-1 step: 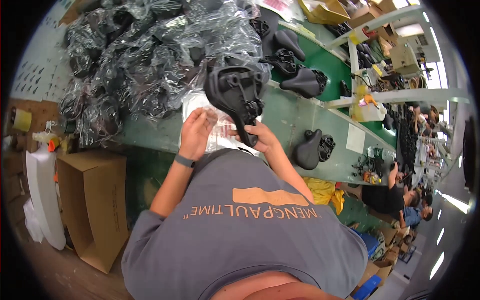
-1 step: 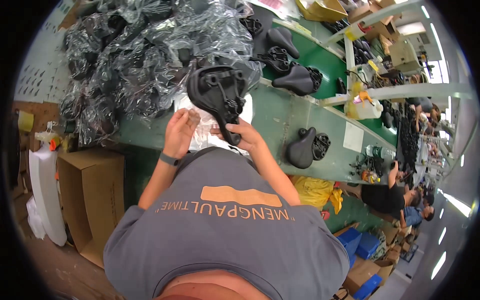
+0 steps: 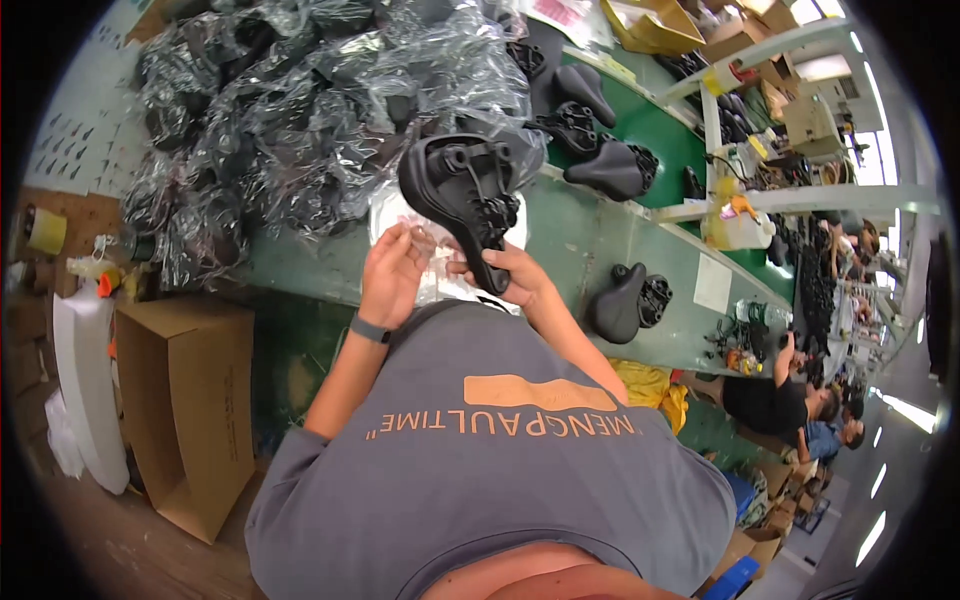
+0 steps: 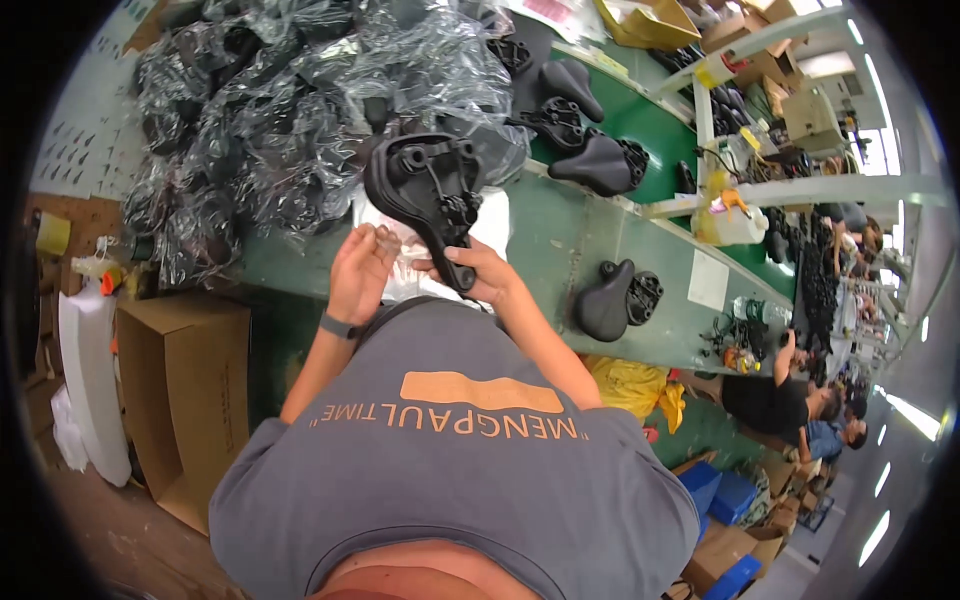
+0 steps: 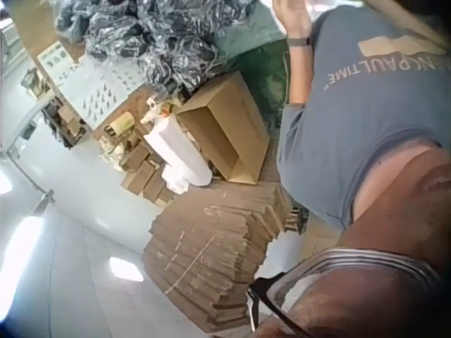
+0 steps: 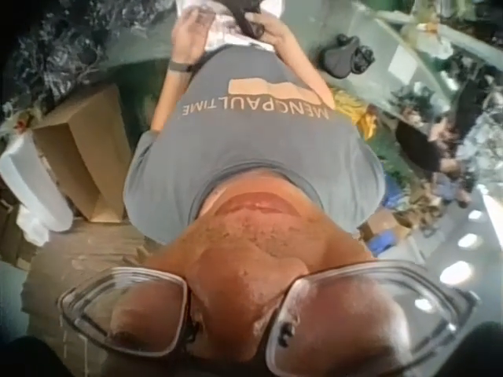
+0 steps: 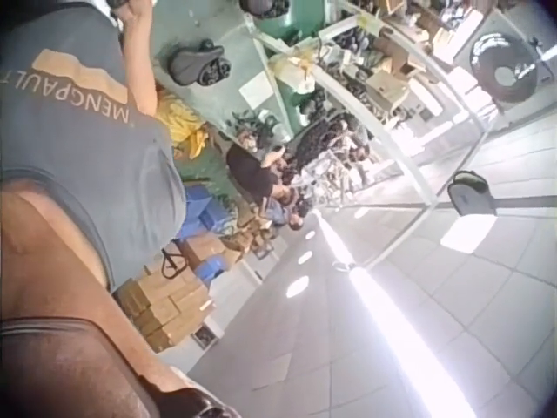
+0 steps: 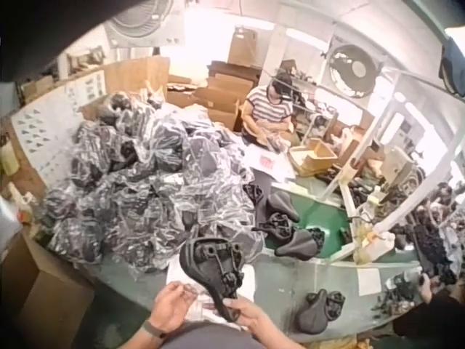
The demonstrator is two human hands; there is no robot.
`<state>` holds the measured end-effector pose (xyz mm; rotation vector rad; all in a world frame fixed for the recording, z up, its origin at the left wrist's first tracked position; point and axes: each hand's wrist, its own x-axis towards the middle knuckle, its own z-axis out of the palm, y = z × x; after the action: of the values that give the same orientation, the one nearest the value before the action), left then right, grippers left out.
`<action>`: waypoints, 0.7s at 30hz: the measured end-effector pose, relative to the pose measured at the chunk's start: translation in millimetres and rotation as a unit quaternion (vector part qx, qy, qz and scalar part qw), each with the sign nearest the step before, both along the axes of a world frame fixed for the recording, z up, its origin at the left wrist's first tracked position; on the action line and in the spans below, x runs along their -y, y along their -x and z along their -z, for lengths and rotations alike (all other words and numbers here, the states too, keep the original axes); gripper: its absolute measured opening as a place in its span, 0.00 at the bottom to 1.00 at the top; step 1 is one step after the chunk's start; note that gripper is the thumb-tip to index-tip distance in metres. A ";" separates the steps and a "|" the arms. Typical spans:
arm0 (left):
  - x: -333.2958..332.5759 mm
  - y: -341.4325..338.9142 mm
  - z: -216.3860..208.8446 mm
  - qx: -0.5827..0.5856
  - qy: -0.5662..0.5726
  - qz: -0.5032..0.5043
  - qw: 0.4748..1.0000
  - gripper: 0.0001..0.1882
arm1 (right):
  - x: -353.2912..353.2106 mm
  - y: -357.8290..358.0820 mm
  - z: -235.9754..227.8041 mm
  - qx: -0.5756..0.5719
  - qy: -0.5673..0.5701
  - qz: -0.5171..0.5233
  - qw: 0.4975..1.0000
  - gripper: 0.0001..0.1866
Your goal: Packing bicycle seats into plastic bags and then into a cardboard box.
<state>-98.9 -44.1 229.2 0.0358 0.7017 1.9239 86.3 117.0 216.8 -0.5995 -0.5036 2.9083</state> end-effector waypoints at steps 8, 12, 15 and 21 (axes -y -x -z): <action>75.8 25.8 -42.8 0.160 -0.157 -0.079 0.971 0.05 | 16.6 53.7 -46.4 -0.050 -0.005 -0.047 0.998 0.32; 77.3 53.8 -119.2 0.077 -0.082 -0.113 0.987 0.13 | 16.8 37.1 -89.2 -0.052 -0.166 0.013 0.985 0.35; 64.4 64.6 -87.7 -0.075 0.100 -0.005 0.992 0.14 | 9.5 29.6 -114.5 -0.014 -0.317 0.001 0.948 0.37; 0.8 81.6 -36.6 -0.215 0.207 -0.131 0.945 0.09 | 15.5 7.0 -105.7 0.234 -0.697 -0.086 0.672 0.59</action>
<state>-180.4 -44.9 265.8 0.1073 1.4581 1.9983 79.3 101.5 322.5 -0.9062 -2.4695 1.4848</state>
